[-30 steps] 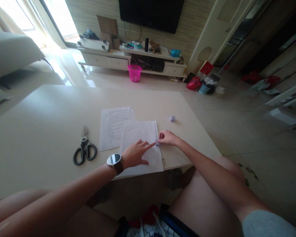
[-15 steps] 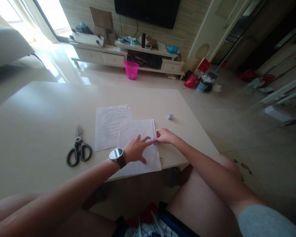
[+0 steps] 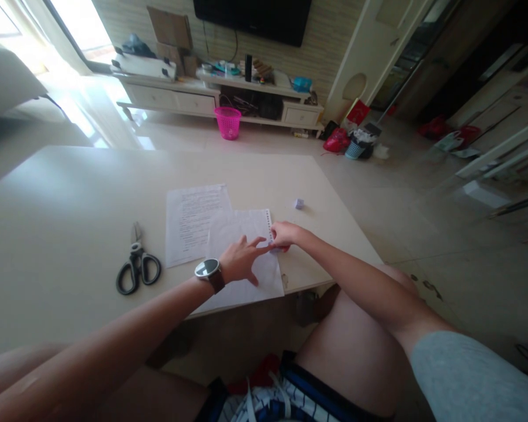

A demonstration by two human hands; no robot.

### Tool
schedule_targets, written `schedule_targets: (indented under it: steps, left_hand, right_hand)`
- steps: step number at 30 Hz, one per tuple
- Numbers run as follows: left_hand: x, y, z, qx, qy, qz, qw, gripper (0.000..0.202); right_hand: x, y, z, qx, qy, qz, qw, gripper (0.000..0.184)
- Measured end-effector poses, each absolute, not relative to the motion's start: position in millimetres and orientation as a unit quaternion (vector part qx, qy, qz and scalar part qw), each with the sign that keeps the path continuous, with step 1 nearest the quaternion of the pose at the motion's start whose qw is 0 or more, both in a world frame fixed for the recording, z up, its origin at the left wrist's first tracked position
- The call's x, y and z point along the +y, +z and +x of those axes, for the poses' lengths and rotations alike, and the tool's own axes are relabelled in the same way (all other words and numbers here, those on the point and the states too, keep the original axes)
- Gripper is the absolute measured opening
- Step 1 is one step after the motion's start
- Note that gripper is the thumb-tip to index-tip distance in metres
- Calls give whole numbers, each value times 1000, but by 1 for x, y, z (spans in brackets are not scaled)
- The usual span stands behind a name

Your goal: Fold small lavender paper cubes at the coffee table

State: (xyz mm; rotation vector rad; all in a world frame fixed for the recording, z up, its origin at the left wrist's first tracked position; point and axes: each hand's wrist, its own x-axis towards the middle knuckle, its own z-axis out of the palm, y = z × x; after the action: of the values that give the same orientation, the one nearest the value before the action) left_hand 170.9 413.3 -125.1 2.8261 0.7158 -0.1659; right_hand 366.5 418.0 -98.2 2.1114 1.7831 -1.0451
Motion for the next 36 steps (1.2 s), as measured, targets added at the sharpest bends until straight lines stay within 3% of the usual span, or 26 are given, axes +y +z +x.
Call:
schedule_targets:
  steps: [8,13,16,20,23,27,33,36]
  left_hand:
    - [412,-128,170,251,-39,957,140,116]
    - [410,-129,168,248,-35,959,129,125]
    - [407,-132,165,255,-24,956,142,122]
    - [401,-136,156,263,1,950,169,91]
    - [397,-139,150,265,21,947,181,73]
    - [393,-143,146,275,23,943,187,71]
    - [389,-141,151,292,-14,934,204,71]
    - [389,-140,152,294,-24,933,207,71]
  right_hand:
    - [416,-102,363,619,-313,714,96,17]
    - [403,-114,392,532,-454,714,-30,30]
    - [393,-120,416,527,-447,718,-85,24]
    - [383,-113,436,591,-299,748,-30,15]
    - [380,-105,443,633,-199,748,7,25]
    - [378,-109,443,678,-195,708,33,44]
    - [383,-105,436,685,-167,707,54,17]
    - [387,-92,445,686,-164,708,24,18]
